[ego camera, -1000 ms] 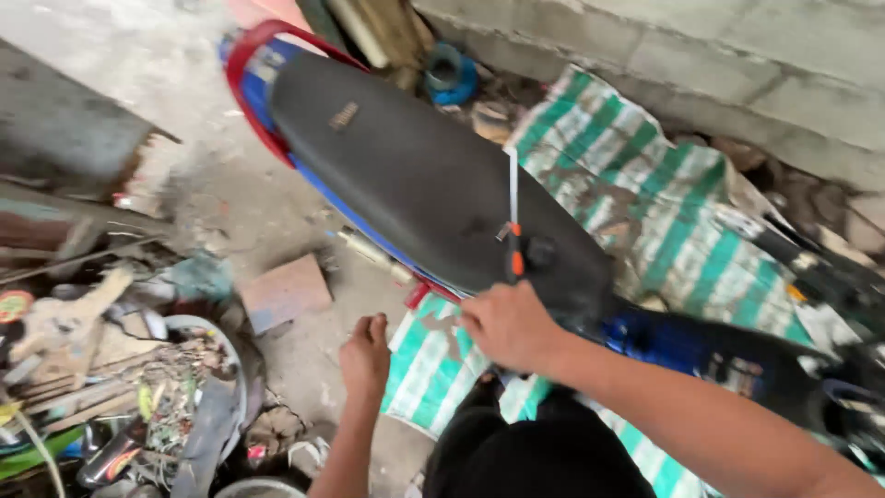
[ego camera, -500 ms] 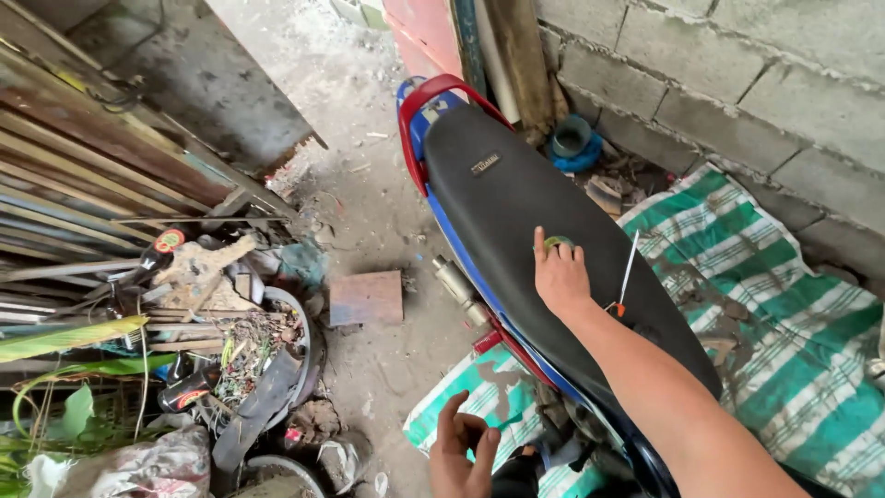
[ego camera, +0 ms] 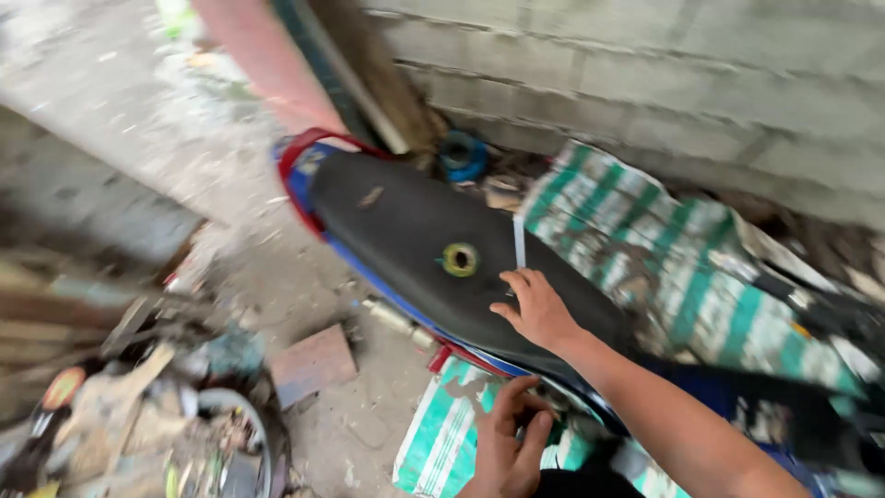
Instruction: Applying green adhesive tape to the handlebar and controls of a motorcycle for repair or modification.
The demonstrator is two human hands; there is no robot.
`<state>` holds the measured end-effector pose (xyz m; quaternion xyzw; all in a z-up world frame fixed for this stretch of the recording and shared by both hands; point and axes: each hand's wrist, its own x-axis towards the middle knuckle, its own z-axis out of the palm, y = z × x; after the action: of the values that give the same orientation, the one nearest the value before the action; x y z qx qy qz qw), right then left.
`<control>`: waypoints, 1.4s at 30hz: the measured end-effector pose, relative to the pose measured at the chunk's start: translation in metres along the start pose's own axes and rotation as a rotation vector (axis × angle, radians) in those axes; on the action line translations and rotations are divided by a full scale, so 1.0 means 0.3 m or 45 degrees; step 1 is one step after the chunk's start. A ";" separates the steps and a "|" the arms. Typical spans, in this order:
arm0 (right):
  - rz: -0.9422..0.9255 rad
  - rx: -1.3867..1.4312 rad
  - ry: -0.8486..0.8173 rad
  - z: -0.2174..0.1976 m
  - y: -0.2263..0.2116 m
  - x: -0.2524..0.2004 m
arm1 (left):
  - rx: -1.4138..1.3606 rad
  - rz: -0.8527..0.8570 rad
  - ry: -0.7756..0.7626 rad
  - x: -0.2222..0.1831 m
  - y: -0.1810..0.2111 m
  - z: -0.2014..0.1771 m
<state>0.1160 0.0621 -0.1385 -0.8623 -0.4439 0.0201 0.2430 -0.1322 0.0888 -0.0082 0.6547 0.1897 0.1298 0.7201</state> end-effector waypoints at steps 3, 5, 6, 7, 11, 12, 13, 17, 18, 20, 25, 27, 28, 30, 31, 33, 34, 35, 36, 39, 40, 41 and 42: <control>0.571 0.680 -0.025 -0.125 0.037 -0.276 | -0.125 -0.139 -0.371 0.040 0.034 0.054; 0.861 0.704 -0.007 -0.172 0.056 -0.511 | 0.000 -0.160 -0.522 0.066 0.115 0.118; 0.934 0.698 0.049 -0.222 0.041 -0.613 | 0.004 -0.176 -0.611 0.083 0.100 0.147; 1.050 0.859 0.149 -0.268 0.018 -0.713 | 0.011 -0.031 -0.709 0.098 0.084 0.179; 1.098 1.173 0.593 -0.592 -0.150 -1.012 | 0.181 -0.006 -1.065 0.122 0.070 0.359; 1.148 1.155 0.651 -0.653 -0.176 -1.064 | 0.174 -0.015 -1.138 0.122 0.084 0.415; 1.272 1.106 0.740 -0.714 -0.207 -1.112 | 0.134 0.029 -1.238 0.121 0.099 0.471; 1.252 1.163 1.157 -0.823 -0.283 -1.276 | 0.051 -0.037 -1.494 0.078 0.140 0.682; 1.275 1.153 1.189 -0.811 -0.287 -1.309 | 0.052 -0.045 -1.532 0.067 0.148 0.728; 1.320 1.193 1.264 -0.794 -0.282 -1.370 | 0.163 -0.264 -1.649 0.046 0.166 0.826; 1.595 0.555 1.193 -0.944 -0.343 -1.460 | 0.283 -0.225 -1.717 -0.002 0.149 1.062; 1.609 0.267 1.091 -1.046 -0.348 -1.526 | 0.314 -0.261 -1.723 -0.029 0.147 1.127; 1.692 0.186 1.014 -1.107 -0.340 -1.569 | 0.326 -0.272 -1.755 -0.045 0.157 1.158; 1.782 0.113 0.935 -1.225 -0.292 -1.624 | 0.344 -0.291 -1.793 -0.076 0.166 1.215; 2.017 0.297 0.771 -1.279 -0.251 -1.636 | 0.362 -0.242 -1.804 -0.090 0.164 1.240; 2.252 0.491 0.585 -1.357 -0.166 -1.658 | 0.380 -0.210 -1.816 -0.113 0.159 1.289; 2.247 0.559 0.465 -1.378 -0.124 -1.667 | 0.341 -0.195 -1.831 -0.122 0.156 1.310; 2.239 0.627 0.346 -1.399 -0.084 -1.673 | 0.301 -0.180 -1.846 -0.130 0.154 1.328; 2.242 0.630 0.338 -1.396 -0.053 -1.690 | 0.301 -0.189 -1.844 -0.137 0.151 1.350; 2.064 0.805 0.323 -1.381 0.009 -1.706 | 0.372 -0.173 -1.818 -0.154 0.138 1.378; 2.055 0.798 0.298 -1.383 0.025 -1.697 | 0.332 -0.174 -1.817 -0.153 0.128 1.389; 2.047 0.790 0.274 -1.386 0.039 -1.686 | 0.291 -0.176 -1.816 -0.151 0.118 1.399; 2.053 0.793 0.279 -1.384 0.045 -1.683 | 0.292 -0.178 -1.823 -0.145 0.109 1.407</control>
<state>-0.0754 -0.5023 0.1301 -0.8051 0.3534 0.2234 0.4208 0.0178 -0.3037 0.0587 0.6369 -0.2743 -0.3973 0.6011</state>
